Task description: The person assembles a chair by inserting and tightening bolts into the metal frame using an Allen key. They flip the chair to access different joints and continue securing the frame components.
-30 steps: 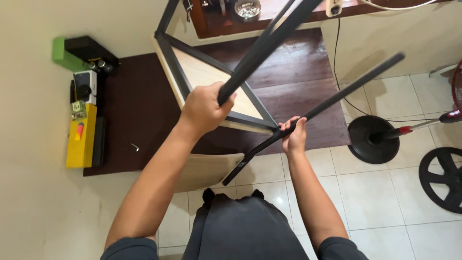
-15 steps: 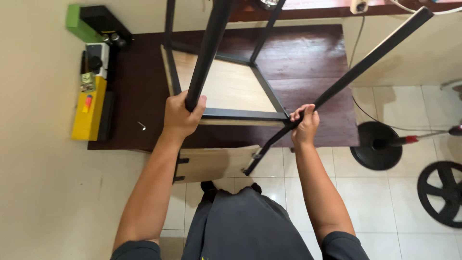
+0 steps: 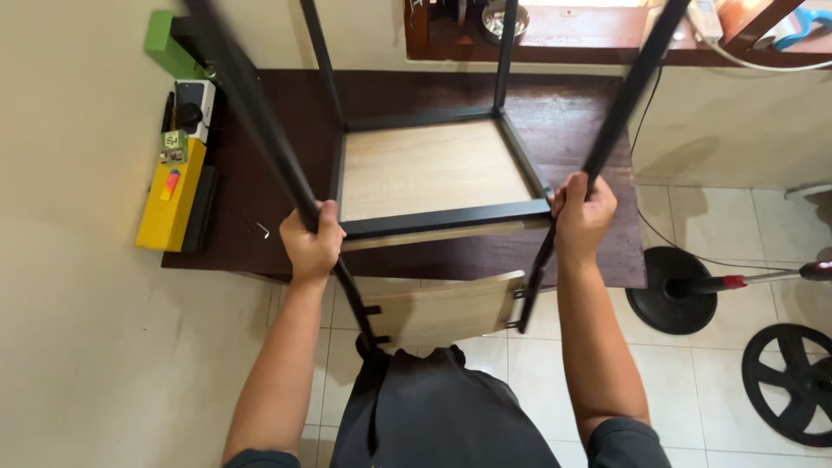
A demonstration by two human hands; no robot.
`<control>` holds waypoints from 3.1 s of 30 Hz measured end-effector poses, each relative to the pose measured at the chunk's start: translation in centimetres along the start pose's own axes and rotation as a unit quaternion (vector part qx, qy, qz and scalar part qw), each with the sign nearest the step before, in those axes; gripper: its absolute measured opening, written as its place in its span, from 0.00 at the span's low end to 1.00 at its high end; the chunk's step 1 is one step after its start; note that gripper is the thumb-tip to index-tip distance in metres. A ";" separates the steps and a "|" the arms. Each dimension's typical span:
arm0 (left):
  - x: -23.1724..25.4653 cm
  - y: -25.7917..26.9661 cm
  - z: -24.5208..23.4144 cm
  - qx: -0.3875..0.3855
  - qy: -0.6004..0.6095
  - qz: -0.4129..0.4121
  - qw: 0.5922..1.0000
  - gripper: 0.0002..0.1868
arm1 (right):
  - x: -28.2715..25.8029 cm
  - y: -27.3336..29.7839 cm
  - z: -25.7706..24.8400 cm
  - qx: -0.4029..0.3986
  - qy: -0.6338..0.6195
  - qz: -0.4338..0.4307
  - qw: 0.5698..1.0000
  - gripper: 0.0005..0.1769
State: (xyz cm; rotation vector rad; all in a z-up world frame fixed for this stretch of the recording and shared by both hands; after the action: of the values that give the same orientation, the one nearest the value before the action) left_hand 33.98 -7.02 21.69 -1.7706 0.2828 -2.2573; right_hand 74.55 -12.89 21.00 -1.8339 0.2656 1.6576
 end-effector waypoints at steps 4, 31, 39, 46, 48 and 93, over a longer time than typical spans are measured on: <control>-1.5 0.8 -0.8 0.058 0.064 0.008 0.996 0.22 | -4.4 -2.6 1.6 -0.042 0.046 -0.056 0.996 0.30; -10.1 12.3 -2.0 0.172 0.010 -0.052 0.984 0.23 | -15.2 1.1 3.1 -0.062 0.332 -0.199 0.920 0.23; -10.3 12.2 -2.5 0.196 0.016 -0.069 0.978 0.21 | -15.8 2.2 2.1 -0.052 0.331 -0.181 0.925 0.20; -7.5 9.8 0.2 0.093 -0.068 -0.024 0.993 0.22 | -16.4 5.6 -3.3 0.024 0.297 -0.132 0.945 0.28; -7.0 9.8 1.4 0.054 -0.063 -0.033 0.996 0.21 | -16.6 7.4 -5.1 0.054 0.301 -0.110 0.946 0.29; -26.3 12.7 -2.4 0.082 0.297 -0.479 0.822 0.59 | -19.8 5.8 19.3 -0.196 0.440 -0.505 0.716 0.28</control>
State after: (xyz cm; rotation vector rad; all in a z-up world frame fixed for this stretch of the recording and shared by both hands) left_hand 38.64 -10.69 -7.00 -1.1465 -0.8879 -3.3346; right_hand 51.97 -11.47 37.93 -2.2902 -0.6735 0.0064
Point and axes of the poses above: each hand's wrist, its own y-axis away from the middle knuckle, its own z-axis out of the palm, x = y × z, the point moved 4 cm from there along -y, towards the middle knuckle, and after that the axes turned 14 degrees about y, right-handed, at the moved point
